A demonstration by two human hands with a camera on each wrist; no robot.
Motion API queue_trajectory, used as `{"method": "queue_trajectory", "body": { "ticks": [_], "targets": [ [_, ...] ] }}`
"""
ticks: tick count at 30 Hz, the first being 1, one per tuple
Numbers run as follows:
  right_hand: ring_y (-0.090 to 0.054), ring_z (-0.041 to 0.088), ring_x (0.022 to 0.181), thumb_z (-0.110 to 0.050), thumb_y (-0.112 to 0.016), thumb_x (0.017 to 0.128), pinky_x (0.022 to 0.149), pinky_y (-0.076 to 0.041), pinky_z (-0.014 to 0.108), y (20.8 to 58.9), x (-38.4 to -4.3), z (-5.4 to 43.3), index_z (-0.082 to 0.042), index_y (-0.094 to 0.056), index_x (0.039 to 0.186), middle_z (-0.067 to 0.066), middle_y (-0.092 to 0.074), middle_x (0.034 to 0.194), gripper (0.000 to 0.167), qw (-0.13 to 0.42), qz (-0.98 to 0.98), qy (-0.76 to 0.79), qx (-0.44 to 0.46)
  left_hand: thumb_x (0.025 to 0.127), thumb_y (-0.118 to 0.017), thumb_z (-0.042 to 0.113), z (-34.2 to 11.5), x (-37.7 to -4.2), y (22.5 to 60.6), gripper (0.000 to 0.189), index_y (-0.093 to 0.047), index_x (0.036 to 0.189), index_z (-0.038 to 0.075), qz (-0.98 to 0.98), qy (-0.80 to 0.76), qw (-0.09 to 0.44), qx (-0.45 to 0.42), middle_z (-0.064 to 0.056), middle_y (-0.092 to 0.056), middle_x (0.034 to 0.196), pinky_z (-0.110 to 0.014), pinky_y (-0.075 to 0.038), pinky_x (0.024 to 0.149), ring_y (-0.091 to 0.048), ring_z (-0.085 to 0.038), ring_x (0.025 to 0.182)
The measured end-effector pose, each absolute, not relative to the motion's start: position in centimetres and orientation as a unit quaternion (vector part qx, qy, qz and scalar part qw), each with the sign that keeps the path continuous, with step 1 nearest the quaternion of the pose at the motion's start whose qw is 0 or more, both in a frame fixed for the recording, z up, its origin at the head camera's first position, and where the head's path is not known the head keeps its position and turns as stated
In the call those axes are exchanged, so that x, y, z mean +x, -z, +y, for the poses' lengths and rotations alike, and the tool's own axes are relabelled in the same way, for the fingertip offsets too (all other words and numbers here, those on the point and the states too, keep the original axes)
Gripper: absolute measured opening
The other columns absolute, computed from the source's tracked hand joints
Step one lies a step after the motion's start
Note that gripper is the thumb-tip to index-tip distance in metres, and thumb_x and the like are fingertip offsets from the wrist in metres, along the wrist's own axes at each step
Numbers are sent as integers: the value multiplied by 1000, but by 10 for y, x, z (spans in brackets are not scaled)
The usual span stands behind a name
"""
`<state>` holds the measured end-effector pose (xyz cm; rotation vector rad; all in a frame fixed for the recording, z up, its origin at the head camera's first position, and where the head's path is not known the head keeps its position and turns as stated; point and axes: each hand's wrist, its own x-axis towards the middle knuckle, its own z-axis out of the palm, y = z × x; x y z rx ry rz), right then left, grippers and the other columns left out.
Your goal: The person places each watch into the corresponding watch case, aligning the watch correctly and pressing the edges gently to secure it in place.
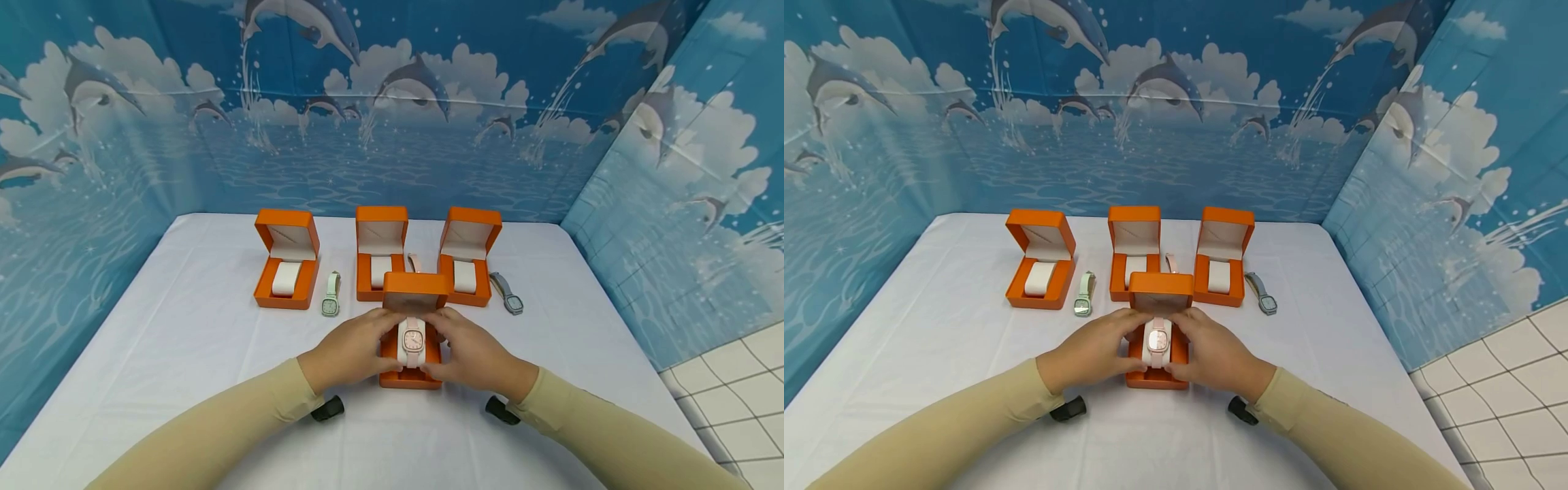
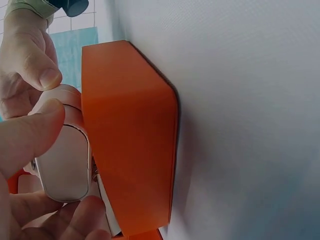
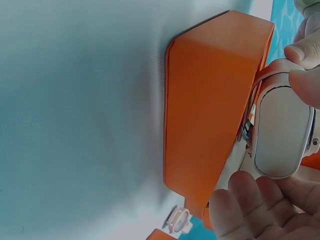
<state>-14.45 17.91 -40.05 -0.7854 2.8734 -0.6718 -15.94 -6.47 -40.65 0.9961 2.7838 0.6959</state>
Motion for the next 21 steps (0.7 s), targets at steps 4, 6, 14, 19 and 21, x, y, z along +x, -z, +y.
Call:
{"method": "queue_trajectory", "body": {
  "ticks": [4,6,14,19,21],
  "targets": [
    [-64,13,103,-34,-89,84,90,-60,31,402,-145,179,-5,-58,145,3,-63,126,74,43,940,217,-258,90,-86,39,-64,-160,409,79,-52,155,12,917,-225,55,325,-4,-59,150,-40,-50,115,-61,-20,134],
    [-64,12,103,-34,-89,84,90,-60,32,404,-145,179,-5,-59,144,3,-63,127,74,43,940,215,-260,89,-86,40,-64,-160,410,78,-52,155,12,918,-223,57,323,-4,-59,149,-40,-50,115,-61,-20,134],
    [-64,12,103,-33,-89,84,90,-60,32,405,-146,180,-4,-59,143,3,-64,128,73,41,941,209,-262,89,-86,41,-62,-161,413,78,-53,154,12,919,-218,54,326,-4,-61,145,-39,-51,113,-62,-20,130],
    [-64,11,103,-33,-89,84,91,-60,32,406,-146,180,-5,-60,143,3,-64,130,72,46,942,207,-261,89,-86,41,-61,-162,414,78,-53,154,12,920,-212,55,326,-4,-61,145,-40,-50,114,-62,-21,130],
    [-63,13,101,-33,-90,84,90,-60,31,407,-147,180,-5,-60,142,3,-64,129,71,48,941,207,-262,89,-86,41,-61,-162,415,78,-54,154,12,921,-210,56,324,-5,-61,146,-40,-50,115,-62,-22,131]
  ]
}}
